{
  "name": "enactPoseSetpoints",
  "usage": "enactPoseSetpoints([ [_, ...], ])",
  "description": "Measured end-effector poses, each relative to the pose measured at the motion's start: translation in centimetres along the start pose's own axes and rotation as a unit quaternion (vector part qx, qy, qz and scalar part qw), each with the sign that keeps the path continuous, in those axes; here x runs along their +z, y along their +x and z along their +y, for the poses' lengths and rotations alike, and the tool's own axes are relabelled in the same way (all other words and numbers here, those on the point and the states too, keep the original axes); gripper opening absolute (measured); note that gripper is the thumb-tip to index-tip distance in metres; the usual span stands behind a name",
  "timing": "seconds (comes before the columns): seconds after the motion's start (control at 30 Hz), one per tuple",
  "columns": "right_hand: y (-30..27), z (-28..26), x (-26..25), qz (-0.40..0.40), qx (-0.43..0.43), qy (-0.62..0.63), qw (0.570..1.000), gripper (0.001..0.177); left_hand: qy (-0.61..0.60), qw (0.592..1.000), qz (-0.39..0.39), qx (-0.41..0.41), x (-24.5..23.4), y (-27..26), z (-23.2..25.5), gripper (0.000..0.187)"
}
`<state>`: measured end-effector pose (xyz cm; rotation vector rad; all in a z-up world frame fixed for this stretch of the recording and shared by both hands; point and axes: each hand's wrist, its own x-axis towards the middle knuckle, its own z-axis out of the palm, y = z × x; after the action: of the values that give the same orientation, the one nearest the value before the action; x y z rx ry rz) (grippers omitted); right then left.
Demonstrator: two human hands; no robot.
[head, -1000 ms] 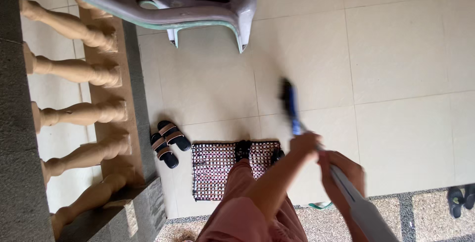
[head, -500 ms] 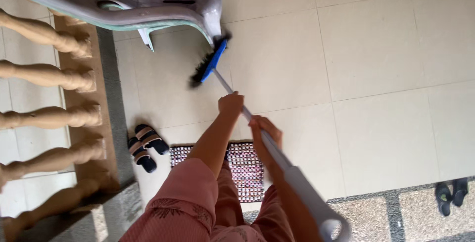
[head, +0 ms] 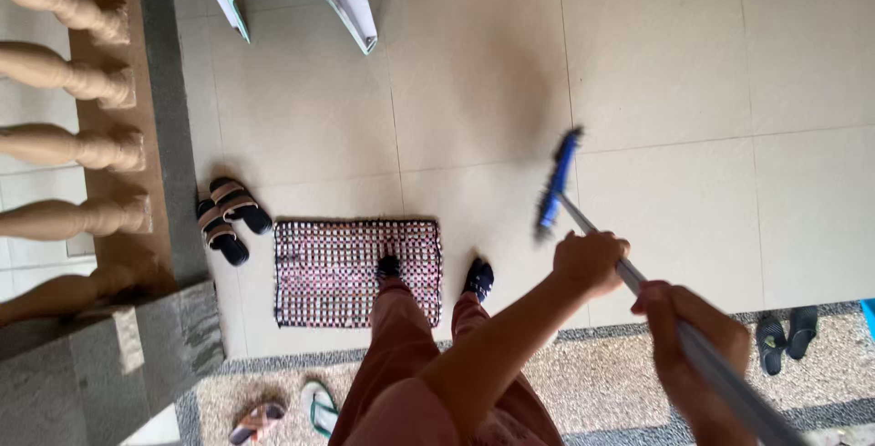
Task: The person sweeps a tiled floor using a long-handled brush, moving it around a rug and several pairs of sandals.
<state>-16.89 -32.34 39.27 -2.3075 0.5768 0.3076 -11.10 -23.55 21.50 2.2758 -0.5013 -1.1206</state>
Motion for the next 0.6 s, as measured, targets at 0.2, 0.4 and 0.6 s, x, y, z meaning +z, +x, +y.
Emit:
enactPoseSetpoints([
  [0.2,0.5,1.8,8.9,-0.171,-0.058,0.468,0.865,0.022,0.033,0.984,0.086,-0.152,-2.0,-4.3,-12.8,0.018],
  [0.4,-2.9,-2.0,24.5,-0.258,-0.149,0.31,0.903,0.029,0.119,0.943,0.078,-0.299,0.1,-12.6,-31.3,0.021],
  [0.6,-4.3,3.1,14.3,-0.192,0.031,0.118,0.974,0.022,-0.017,0.978,0.094,-0.184,12.9,-4.2,-20.9,0.017],
])
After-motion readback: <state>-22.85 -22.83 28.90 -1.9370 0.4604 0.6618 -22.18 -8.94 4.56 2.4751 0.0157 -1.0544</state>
